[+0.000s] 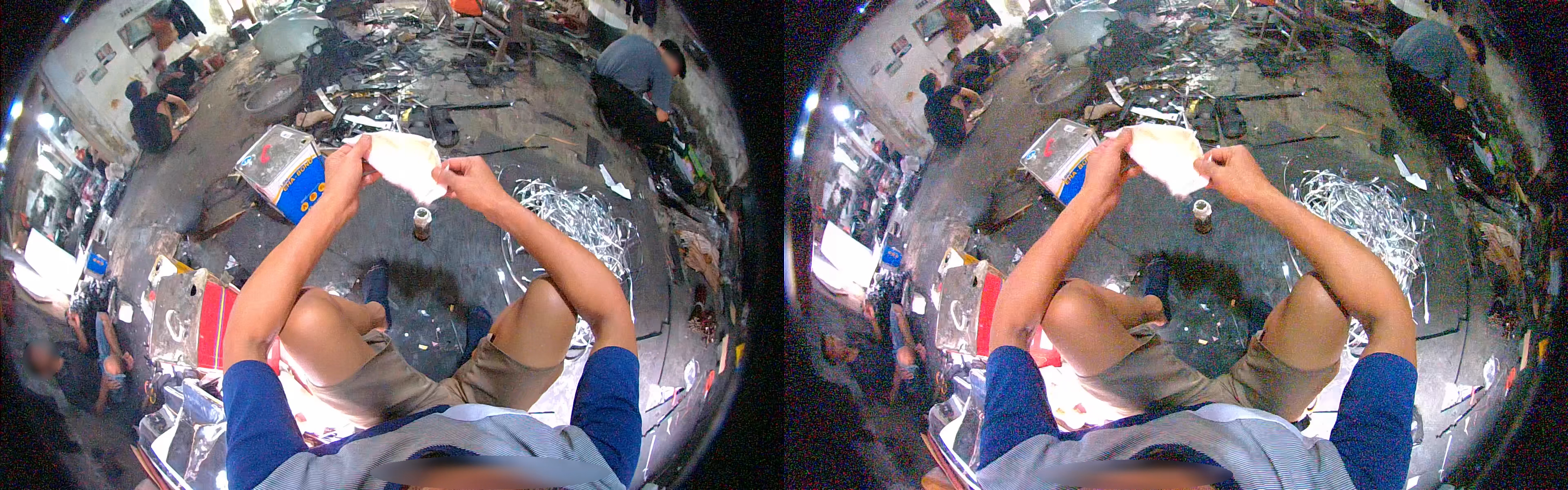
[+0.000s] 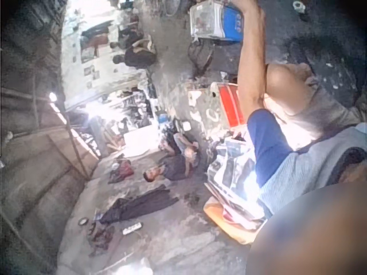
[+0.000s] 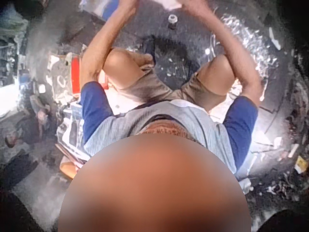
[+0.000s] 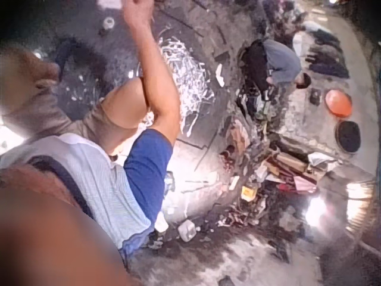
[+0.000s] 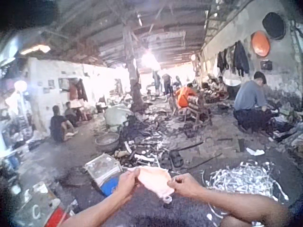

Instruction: The person sits on the floor and wraps a small jar with a pink cloth, securing it with a rubber band. They then use scissors to trim the excess cloth around the jar.

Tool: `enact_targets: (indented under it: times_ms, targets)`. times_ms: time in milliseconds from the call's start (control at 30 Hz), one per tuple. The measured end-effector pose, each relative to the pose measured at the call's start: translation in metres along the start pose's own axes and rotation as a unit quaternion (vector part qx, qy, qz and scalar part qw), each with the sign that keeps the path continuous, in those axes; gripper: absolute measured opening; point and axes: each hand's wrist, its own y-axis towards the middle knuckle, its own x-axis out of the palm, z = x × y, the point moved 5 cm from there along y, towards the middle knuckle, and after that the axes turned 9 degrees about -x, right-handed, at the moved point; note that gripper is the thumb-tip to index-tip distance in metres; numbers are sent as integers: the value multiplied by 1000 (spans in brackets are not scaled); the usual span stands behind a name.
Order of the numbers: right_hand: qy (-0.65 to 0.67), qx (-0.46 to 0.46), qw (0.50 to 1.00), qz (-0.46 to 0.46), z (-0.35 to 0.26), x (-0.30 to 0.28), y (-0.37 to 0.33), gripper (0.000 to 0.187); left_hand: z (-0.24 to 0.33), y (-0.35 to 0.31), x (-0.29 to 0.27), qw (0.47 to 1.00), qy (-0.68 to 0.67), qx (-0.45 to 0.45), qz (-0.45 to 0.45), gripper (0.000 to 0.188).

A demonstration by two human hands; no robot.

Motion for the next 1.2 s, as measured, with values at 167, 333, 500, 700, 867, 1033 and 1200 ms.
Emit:
enact_targets:
  times_ms: [167,333,500,700,867,1033,1200]
  targets:
    - [-17,-120,990,67,-26,11,-12,67,7,-10,12,998,51,0,-33,23]
    - [-140,-172,972,74,-34,9,-3,39,-14,2,32,994,79,46,-64,24]
    - [-75,-166,977,108,-32,16,0,40,-14,-1,39,996,28,77,-47,22]
    - [-97,-100,990,6,-55,46,-9,52,7,-9,12,949,165,225,145,28]
    - [-223,-150,963,5,-58,31,-10,50,20,2,-48,922,255,189,220,34]
    - [-235,-77,967,-52,-25,23,-9,30,6,-17,-24,899,382,169,135,43]
    - [-156,-231,960,27,-41,44,-4,55,-7,-12,-10,920,364,147,-15,39]
